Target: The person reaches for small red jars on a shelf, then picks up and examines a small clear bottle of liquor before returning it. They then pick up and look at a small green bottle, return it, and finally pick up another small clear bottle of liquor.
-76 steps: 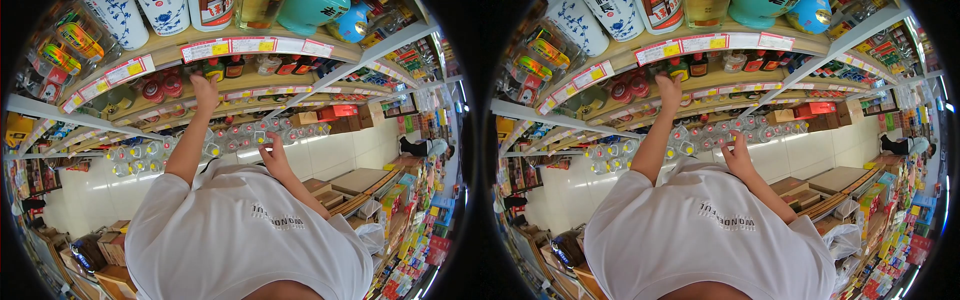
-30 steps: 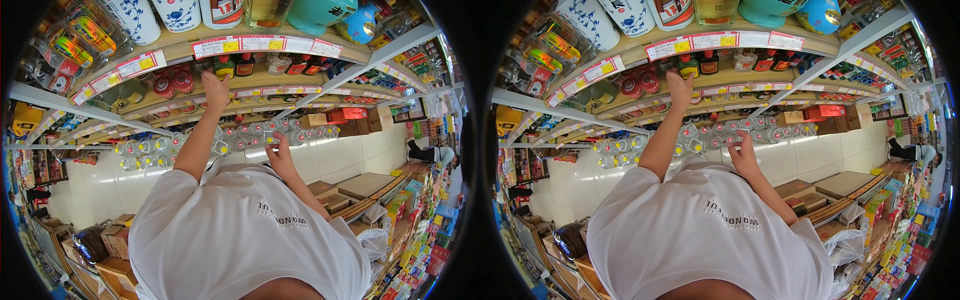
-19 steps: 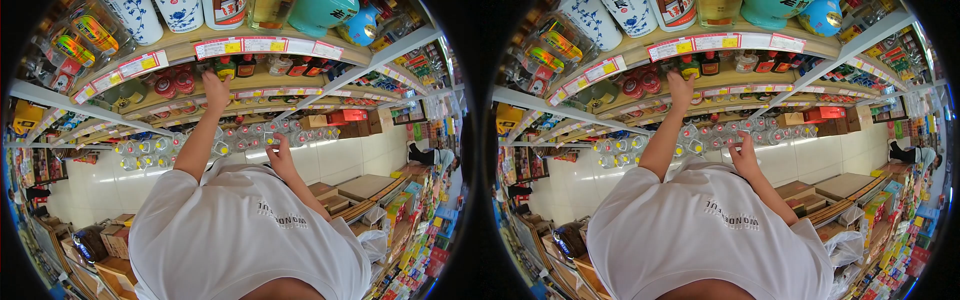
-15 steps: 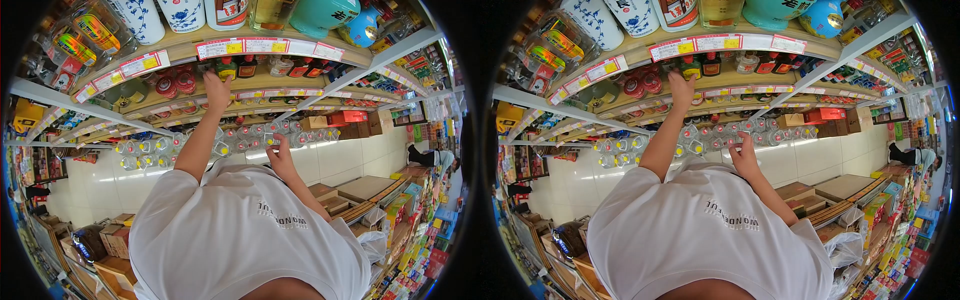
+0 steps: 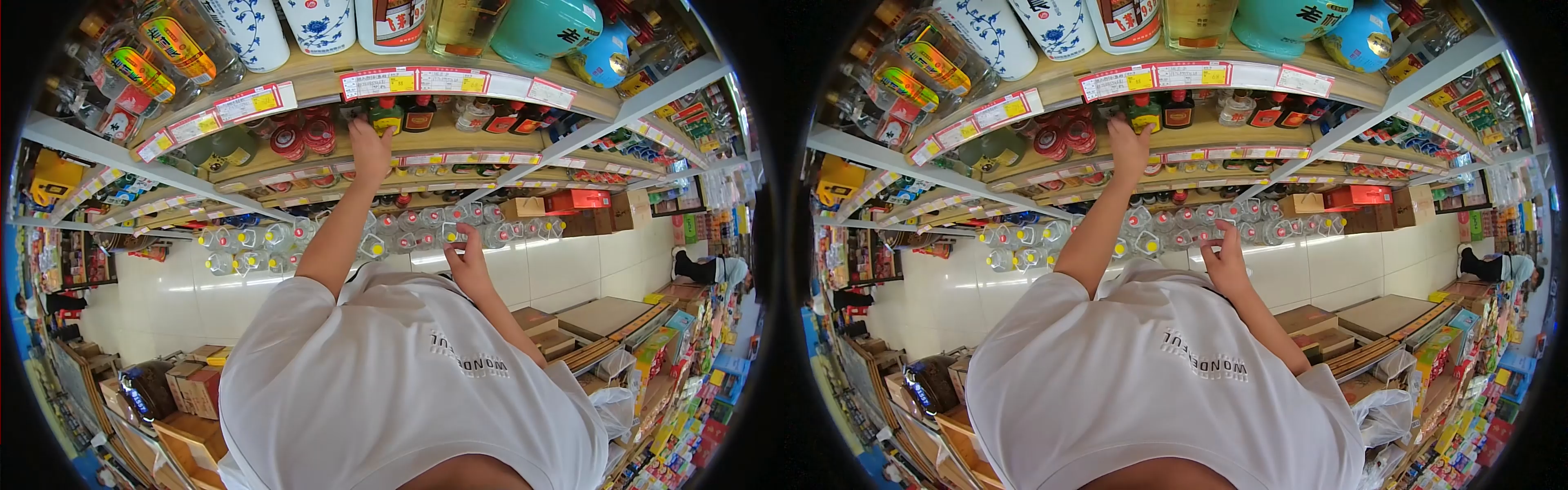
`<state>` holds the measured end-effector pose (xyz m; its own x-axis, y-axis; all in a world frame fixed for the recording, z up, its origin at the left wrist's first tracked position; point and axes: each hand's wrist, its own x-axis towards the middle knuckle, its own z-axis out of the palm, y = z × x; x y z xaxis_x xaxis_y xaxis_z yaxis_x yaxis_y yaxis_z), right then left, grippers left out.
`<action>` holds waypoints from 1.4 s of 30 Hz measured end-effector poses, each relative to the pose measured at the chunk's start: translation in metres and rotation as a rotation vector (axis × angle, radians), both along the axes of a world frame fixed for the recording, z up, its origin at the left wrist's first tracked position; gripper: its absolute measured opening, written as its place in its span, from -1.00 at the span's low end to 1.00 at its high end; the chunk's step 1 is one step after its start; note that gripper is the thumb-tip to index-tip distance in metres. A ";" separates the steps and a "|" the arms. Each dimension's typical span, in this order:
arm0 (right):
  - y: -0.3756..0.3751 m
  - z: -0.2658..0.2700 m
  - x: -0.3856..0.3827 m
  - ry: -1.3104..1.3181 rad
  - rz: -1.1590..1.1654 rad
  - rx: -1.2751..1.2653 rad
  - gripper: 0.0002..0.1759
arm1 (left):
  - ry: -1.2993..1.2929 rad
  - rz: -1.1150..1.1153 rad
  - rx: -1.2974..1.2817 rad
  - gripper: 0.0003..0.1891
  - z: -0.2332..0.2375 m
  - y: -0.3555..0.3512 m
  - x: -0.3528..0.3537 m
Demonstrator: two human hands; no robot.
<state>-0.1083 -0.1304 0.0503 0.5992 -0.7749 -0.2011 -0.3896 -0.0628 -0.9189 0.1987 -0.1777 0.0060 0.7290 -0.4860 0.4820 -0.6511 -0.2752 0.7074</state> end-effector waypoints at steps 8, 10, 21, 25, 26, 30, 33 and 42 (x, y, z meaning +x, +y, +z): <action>-0.001 0.001 -0.001 0.010 0.007 0.012 -0.47 | 0.026 -0.007 0.027 -0.37 0.010 0.005 -0.002; 0.000 0.001 0.000 0.003 0.005 0.011 -0.47 | -0.007 -0.013 0.038 -0.39 0.016 0.014 -0.001; 0.001 -0.009 0.002 -0.017 0.038 -0.015 -0.46 | -0.248 0.333 -0.141 -0.10 0.002 0.115 0.019; 0.004 -0.011 0.010 0.002 0.095 -0.040 -0.45 | -0.191 0.320 -0.130 -0.03 0.007 0.118 0.037; 0.004 -0.012 0.012 0.006 0.108 -0.047 -0.45 | -0.205 0.316 -0.098 -0.04 0.008 0.117 0.041; 0.009 -0.006 0.020 -0.002 0.112 -0.027 -0.44 | -0.198 0.288 -0.013 -0.15 0.018 0.116 0.045; 0.011 -0.008 0.024 -0.009 0.123 -0.028 -0.43 | -0.213 0.277 -0.036 -0.24 0.015 0.117 0.049; 0.015 -0.013 0.032 0.003 0.159 -0.018 -0.40 | -0.187 0.210 -0.051 -0.27 0.023 0.120 0.052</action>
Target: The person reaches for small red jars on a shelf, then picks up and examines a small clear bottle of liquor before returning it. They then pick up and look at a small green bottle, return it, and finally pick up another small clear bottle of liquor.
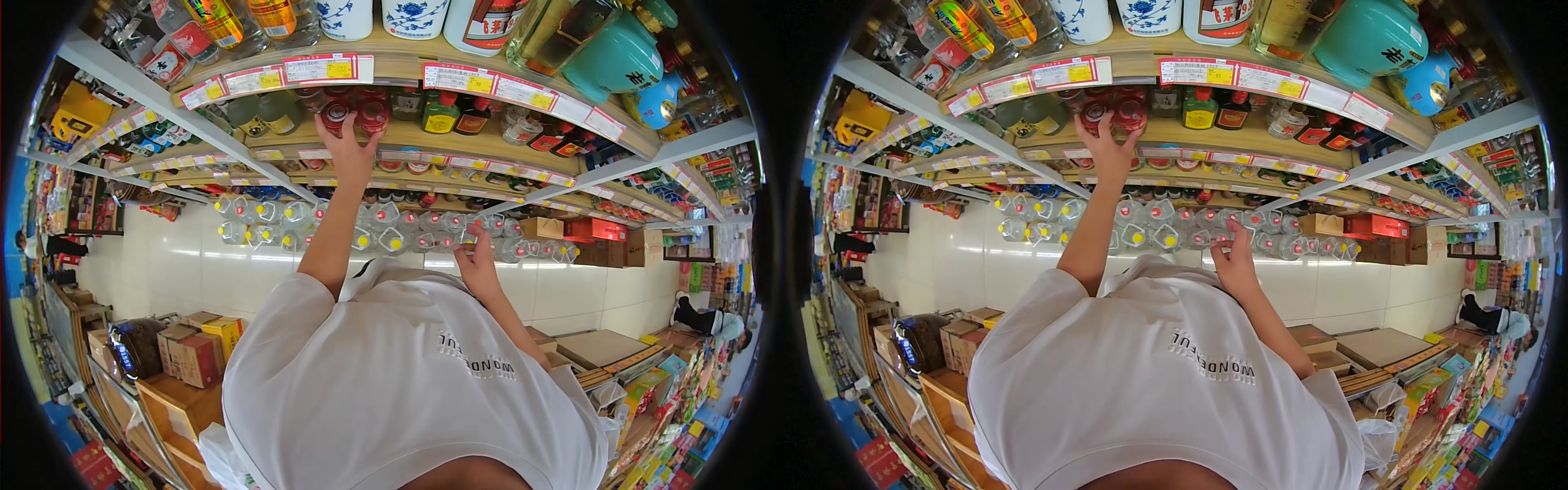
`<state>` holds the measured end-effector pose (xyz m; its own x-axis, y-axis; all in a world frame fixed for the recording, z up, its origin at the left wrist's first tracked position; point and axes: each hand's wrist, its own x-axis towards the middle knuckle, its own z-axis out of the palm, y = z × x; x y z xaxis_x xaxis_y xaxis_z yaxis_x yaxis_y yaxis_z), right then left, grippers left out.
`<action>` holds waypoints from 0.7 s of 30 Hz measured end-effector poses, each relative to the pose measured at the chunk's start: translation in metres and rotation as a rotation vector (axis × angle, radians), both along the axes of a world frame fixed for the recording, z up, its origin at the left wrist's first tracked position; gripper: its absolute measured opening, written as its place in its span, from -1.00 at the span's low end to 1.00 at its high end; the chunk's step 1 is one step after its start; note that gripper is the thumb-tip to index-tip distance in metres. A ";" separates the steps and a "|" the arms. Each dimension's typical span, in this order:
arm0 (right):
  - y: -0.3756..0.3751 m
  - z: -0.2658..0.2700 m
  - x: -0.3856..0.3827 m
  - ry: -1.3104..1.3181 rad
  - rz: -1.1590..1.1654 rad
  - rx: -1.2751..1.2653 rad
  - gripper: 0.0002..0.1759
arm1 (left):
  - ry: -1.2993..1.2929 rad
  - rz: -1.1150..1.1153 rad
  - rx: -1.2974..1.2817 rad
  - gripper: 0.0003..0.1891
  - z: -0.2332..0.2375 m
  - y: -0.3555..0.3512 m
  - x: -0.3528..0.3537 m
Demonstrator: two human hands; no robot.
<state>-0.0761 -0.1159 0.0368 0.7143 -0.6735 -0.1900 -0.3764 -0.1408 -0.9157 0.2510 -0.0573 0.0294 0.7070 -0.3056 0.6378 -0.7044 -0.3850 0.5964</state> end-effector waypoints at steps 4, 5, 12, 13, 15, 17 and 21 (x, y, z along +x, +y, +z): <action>-0.003 0.004 0.000 0.008 0.005 -0.029 -0.40 | 0.038 -0.041 0.002 -0.28 0.000 0.001 0.003; -0.004 0.005 0.000 0.012 0.005 -0.044 -0.40 | 0.049 -0.049 0.005 -0.28 0.001 0.002 0.003; -0.009 0.005 -0.004 0.010 -0.006 -0.039 -0.41 | 0.129 -0.086 -0.073 -0.26 -0.012 0.000 0.010; -0.009 0.006 -0.005 0.007 -0.008 -0.039 -0.41 | 0.125 -0.080 -0.071 -0.26 -0.012 0.000 0.010; -0.009 0.006 -0.008 0.006 -0.007 -0.048 -0.41 | 0.119 -0.069 -0.064 -0.26 -0.013 0.000 0.010; -0.011 0.003 -0.012 0.008 0.000 -0.069 -0.41 | 0.095 -0.070 -0.051 -0.26 -0.013 0.001 0.011; -0.010 0.007 -0.015 0.019 -0.025 -0.047 -0.41 | 0.146 -0.088 -0.120 -0.23 0.000 0.002 0.002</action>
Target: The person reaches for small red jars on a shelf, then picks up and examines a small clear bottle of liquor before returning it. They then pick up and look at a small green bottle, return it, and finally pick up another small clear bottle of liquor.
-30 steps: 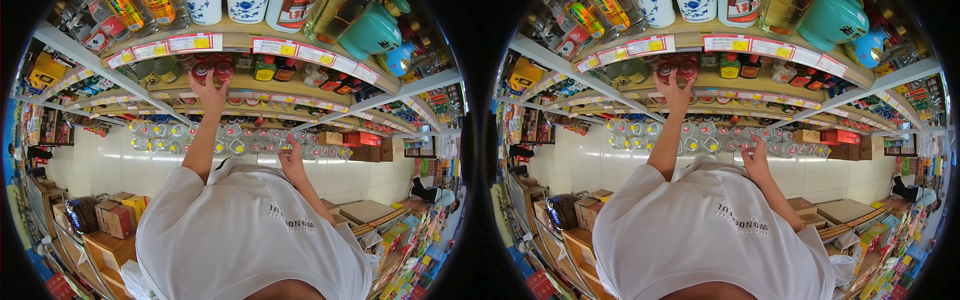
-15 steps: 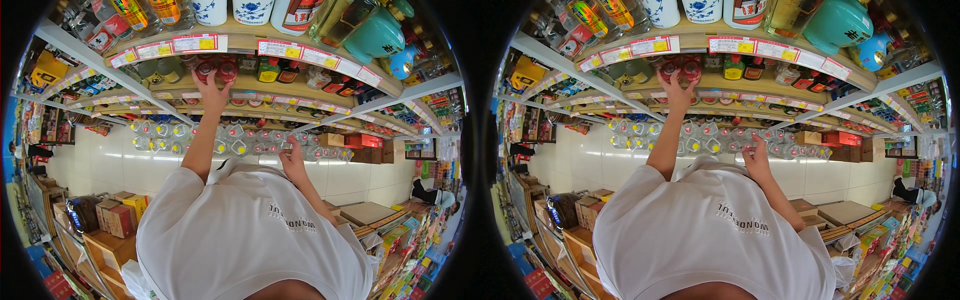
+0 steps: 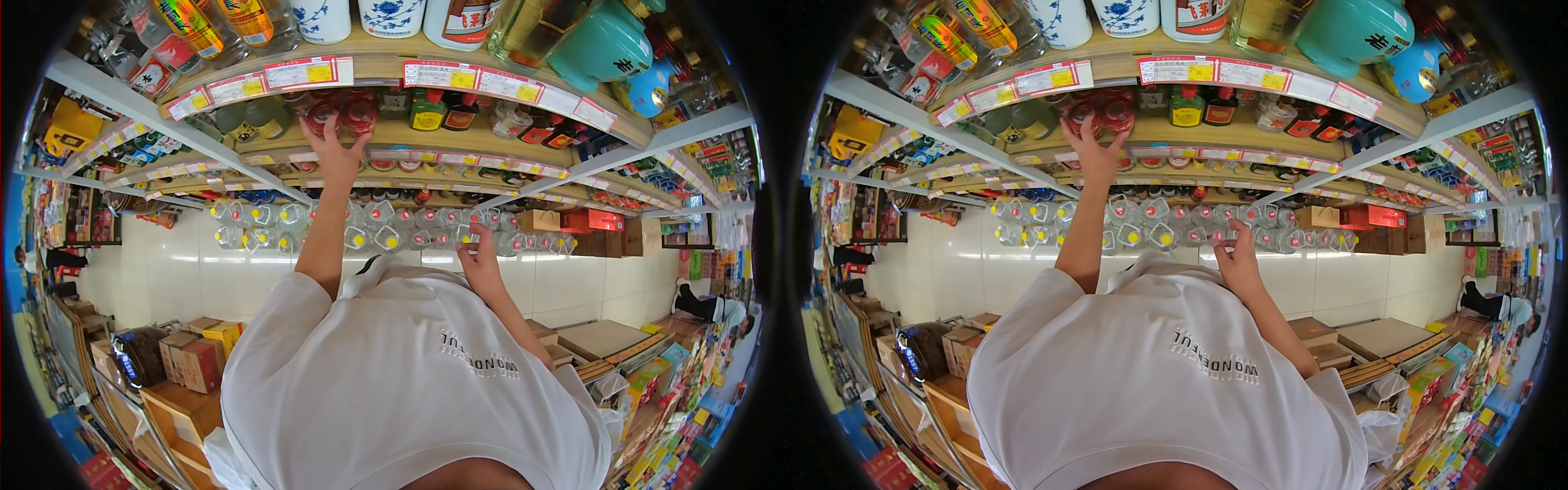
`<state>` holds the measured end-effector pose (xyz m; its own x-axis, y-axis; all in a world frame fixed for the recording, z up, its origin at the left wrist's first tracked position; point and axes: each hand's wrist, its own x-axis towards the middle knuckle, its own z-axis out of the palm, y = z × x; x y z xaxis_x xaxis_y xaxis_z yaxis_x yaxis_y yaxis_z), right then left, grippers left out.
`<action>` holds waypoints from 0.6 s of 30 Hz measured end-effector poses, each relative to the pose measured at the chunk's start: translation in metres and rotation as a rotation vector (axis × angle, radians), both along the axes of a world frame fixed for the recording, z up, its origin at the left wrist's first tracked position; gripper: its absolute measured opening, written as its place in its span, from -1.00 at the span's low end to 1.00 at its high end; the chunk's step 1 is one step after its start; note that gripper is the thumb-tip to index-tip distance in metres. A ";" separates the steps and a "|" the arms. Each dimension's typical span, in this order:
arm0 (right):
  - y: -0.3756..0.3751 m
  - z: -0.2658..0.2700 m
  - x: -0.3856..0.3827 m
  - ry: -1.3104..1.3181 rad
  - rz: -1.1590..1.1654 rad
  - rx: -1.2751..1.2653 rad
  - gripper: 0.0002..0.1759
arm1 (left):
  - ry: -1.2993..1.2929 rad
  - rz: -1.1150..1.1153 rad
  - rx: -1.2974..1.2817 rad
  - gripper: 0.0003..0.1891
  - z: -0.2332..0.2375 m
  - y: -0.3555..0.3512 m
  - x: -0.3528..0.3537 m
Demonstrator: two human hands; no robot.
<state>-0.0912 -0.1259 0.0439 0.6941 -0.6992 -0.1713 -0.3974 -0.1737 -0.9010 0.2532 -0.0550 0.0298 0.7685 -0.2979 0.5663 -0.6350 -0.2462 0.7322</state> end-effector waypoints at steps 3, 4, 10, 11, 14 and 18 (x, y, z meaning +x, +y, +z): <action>0.000 0.000 -0.005 -0.004 -0.018 0.006 -0.41 | -0.009 0.044 -0.037 -0.24 0.023 0.000 -0.010; 0.000 -0.001 -0.007 -0.011 -0.025 0.009 -0.41 | -0.123 0.079 0.000 -0.25 0.029 -0.003 -0.009; 0.000 -0.003 -0.013 -0.018 -0.058 0.007 -0.41 | -0.329 -0.078 0.236 -0.37 0.071 -0.049 0.016; 0.001 -0.002 -0.014 -0.023 -0.062 0.007 -0.42 | -0.349 -0.071 0.294 -0.37 0.070 -0.060 0.019; 0.001 0.006 -0.013 -0.018 -0.088 0.004 -0.43 | -0.468 -0.015 0.373 -0.32 0.065 -0.087 0.028; 0.000 0.008 -0.021 -0.054 -0.143 0.031 -0.43 | -0.487 0.065 0.458 -0.28 0.062 -0.101 0.024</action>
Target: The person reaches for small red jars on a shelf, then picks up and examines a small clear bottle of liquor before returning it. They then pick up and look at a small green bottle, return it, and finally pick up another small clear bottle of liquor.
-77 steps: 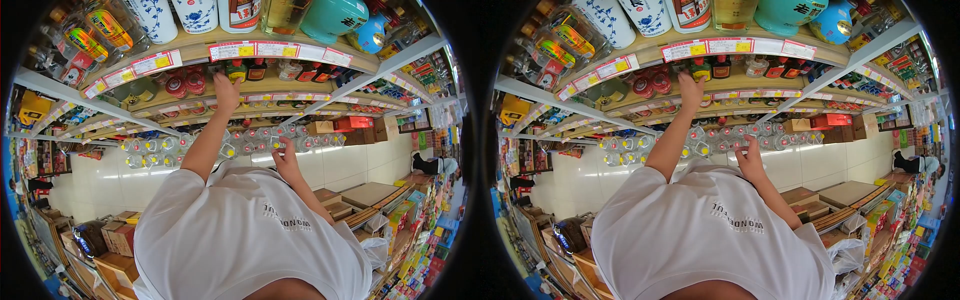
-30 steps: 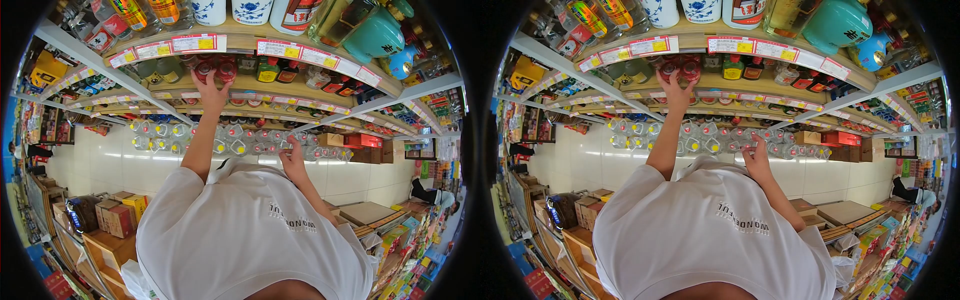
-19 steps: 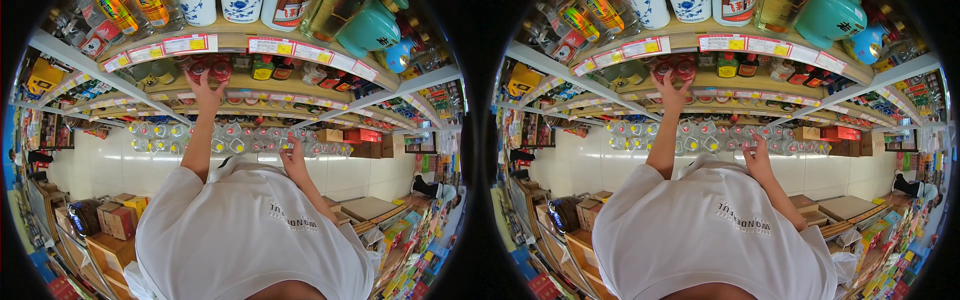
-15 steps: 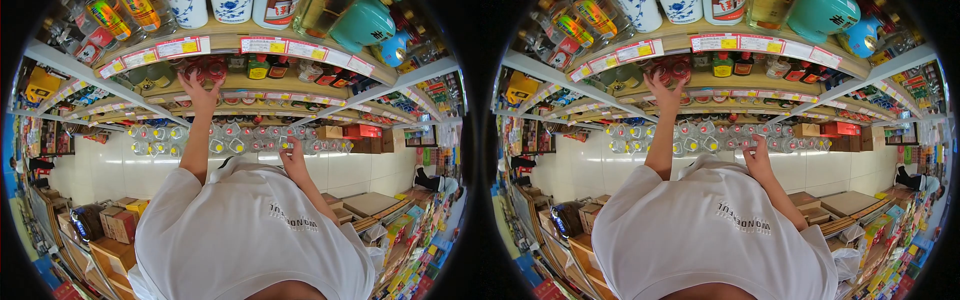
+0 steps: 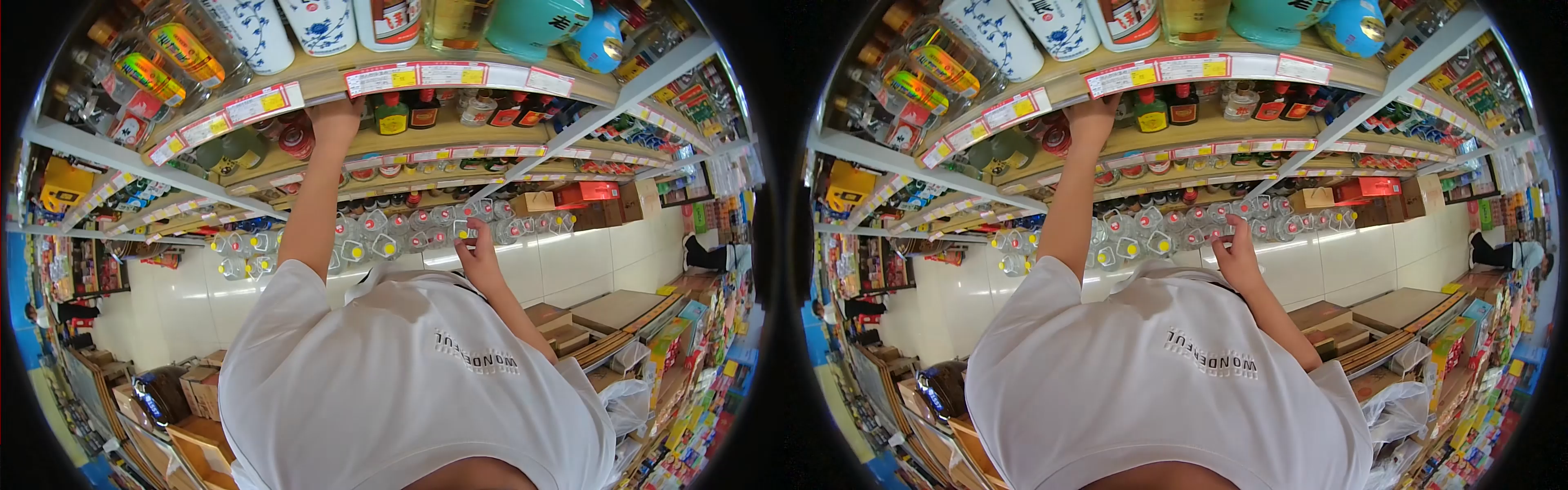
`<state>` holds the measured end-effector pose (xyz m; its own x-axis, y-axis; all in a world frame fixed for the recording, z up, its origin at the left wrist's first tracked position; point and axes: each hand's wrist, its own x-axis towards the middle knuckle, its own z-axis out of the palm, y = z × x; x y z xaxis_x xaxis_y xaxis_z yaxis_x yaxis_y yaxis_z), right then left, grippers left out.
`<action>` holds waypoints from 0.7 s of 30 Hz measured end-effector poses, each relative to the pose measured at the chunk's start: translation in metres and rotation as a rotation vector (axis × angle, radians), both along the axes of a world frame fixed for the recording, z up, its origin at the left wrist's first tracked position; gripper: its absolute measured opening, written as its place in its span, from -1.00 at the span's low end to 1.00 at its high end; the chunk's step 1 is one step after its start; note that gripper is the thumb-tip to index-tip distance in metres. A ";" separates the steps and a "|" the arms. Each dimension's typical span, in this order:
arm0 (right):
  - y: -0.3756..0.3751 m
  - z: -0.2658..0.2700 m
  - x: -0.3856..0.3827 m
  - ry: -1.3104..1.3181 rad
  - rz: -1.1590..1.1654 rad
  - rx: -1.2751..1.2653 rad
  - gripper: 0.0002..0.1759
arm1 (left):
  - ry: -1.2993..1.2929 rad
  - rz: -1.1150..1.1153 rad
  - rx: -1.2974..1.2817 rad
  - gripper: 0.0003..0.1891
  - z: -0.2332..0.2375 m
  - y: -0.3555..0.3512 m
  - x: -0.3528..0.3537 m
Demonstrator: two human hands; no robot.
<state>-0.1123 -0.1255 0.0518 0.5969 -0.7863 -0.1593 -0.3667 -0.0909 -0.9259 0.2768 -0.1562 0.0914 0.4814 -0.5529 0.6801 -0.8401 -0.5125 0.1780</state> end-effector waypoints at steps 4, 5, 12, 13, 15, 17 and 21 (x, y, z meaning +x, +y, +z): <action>0.000 -0.006 -0.010 -0.013 -0.038 -0.006 -0.43 | 0.070 0.034 0.126 -0.31 -0.005 -0.002 0.001; 0.000 -0.006 -0.011 -0.017 -0.044 -0.009 -0.43 | -0.004 0.045 0.097 -0.33 -0.007 -0.001 0.002; -0.001 -0.012 -0.015 -0.030 -0.049 -0.018 -0.42 | 0.215 -0.023 0.148 -0.45 0.003 0.000 0.002; -0.001 -0.012 -0.015 -0.024 -0.048 -0.020 -0.42 | 0.245 -0.031 0.155 -0.46 0.005 0.001 0.001; -0.001 -0.011 -0.015 -0.021 -0.044 -0.016 -0.42 | 0.306 -0.045 0.168 -0.47 0.008 0.002 0.000; 0.000 -0.011 -0.015 -0.023 -0.040 -0.003 -0.43 | 0.271 -0.051 0.144 -0.48 0.001 0.001 0.004; 0.002 -0.011 -0.014 -0.021 -0.034 -0.028 -0.44 | 0.316 -0.069 0.149 -0.49 0.004 0.000 0.004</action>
<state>-0.1268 -0.1238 0.0409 0.5729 -0.8101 -0.1246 -0.3508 -0.1049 -0.9305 0.2812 -0.1557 0.0957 0.6127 -0.6734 0.4135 -0.7893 -0.4959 0.3621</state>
